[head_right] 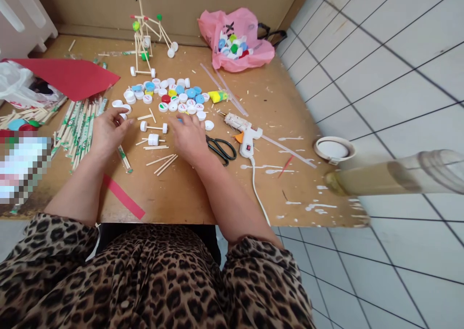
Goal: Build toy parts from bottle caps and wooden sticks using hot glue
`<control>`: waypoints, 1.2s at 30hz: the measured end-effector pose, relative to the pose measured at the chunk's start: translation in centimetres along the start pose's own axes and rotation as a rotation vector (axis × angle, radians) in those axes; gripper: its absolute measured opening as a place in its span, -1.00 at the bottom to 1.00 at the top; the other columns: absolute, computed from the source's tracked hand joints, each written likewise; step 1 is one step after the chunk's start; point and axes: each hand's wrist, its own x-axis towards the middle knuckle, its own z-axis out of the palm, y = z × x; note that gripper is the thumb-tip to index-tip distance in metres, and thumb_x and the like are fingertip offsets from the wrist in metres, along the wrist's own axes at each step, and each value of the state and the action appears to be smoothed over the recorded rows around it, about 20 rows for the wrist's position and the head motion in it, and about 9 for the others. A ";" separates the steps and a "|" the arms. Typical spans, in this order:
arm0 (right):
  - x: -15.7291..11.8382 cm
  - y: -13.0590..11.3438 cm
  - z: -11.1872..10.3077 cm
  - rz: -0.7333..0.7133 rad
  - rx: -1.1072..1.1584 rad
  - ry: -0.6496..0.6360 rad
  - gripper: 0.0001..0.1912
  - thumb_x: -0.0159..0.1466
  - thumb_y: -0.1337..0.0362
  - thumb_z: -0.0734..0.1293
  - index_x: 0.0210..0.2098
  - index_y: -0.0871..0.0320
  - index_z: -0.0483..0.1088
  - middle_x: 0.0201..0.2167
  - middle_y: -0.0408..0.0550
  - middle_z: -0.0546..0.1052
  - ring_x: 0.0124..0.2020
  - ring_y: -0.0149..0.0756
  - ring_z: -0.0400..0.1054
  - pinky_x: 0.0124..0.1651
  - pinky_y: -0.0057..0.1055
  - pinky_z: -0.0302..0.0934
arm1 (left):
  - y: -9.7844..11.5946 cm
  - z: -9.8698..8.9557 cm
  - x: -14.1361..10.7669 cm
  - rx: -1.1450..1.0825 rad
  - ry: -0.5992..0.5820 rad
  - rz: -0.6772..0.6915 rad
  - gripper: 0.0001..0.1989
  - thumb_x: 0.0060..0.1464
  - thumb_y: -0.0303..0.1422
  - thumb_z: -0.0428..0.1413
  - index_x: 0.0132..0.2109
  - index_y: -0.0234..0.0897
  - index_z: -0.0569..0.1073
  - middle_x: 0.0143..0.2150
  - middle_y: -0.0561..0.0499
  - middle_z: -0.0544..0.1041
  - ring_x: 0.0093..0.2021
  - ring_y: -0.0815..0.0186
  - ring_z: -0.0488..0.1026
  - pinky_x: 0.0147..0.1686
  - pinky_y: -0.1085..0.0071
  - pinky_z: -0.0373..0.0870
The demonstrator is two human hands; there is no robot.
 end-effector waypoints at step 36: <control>1.8 1.0 1.3 0.065 0.165 0.089 -0.74 0.30 0.27 0.26 -0.13 0.13 0.57 -0.13 0.13 0.59 -0.06 0.03 0.39 0.02 -0.03 0.23 | 0.0 0.6 0.6 0.063 -0.115 -0.056 -0.77 -0.04 -0.25 0.17 -0.25 -0.28 0.58 -0.45 0.04 0.49 -0.40 0.29 0.38 -0.36 0.39 0.22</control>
